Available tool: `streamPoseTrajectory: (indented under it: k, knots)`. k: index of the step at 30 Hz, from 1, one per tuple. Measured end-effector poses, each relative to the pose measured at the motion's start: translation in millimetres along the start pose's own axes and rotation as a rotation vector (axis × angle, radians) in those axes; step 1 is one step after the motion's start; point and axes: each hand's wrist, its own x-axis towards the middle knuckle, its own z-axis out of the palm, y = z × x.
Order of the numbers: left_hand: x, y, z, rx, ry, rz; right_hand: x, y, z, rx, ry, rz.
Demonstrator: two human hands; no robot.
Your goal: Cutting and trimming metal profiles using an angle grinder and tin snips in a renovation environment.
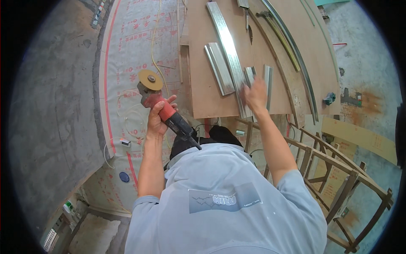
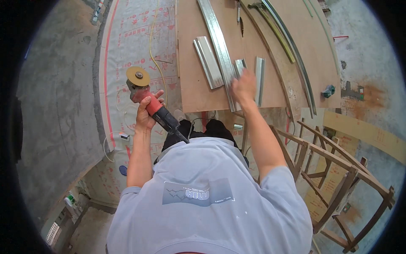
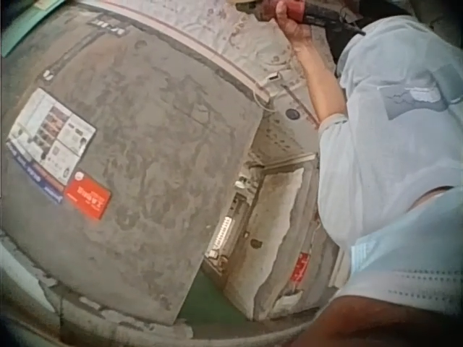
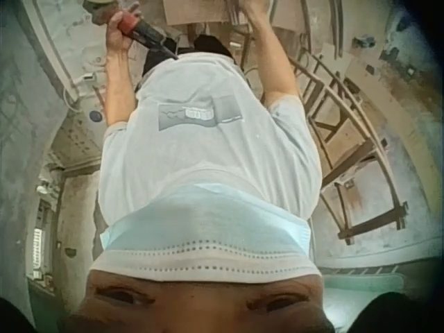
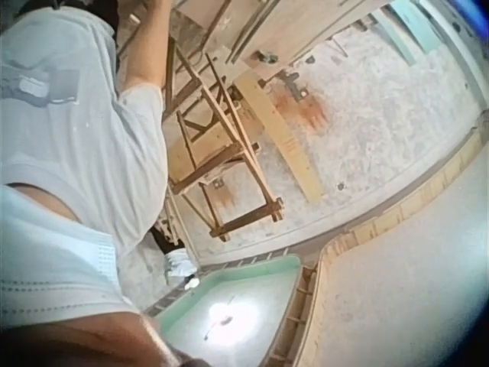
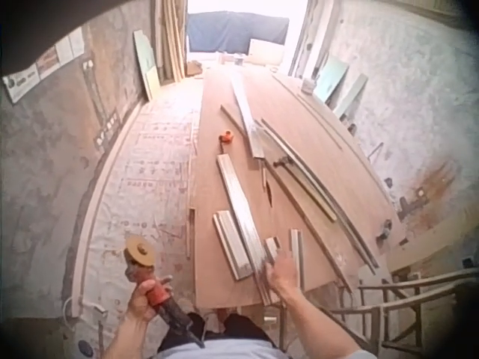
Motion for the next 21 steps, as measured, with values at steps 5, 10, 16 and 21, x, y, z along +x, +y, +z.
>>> streamPoseTrajectory:
  k: [5, 10, 16, 21]
  knots:
    - [20, 20, -30, -0.008, -0.031, -0.095, -35, 29, -14, 0.173, -0.258, 0.184]
    - [39, 25, -30, -0.011, -0.051, -0.168, -44, -66, -47, 0.734, -0.329, 0.203]
    - [75, 2, -33, -0.062, 0.038, -0.323, -37, -140, 20, 0.954, -0.54, 0.131]
    - [87, -11, -22, 0.007, 0.157, -0.388, -27, -135, 53, 0.817, -0.605, 0.112]
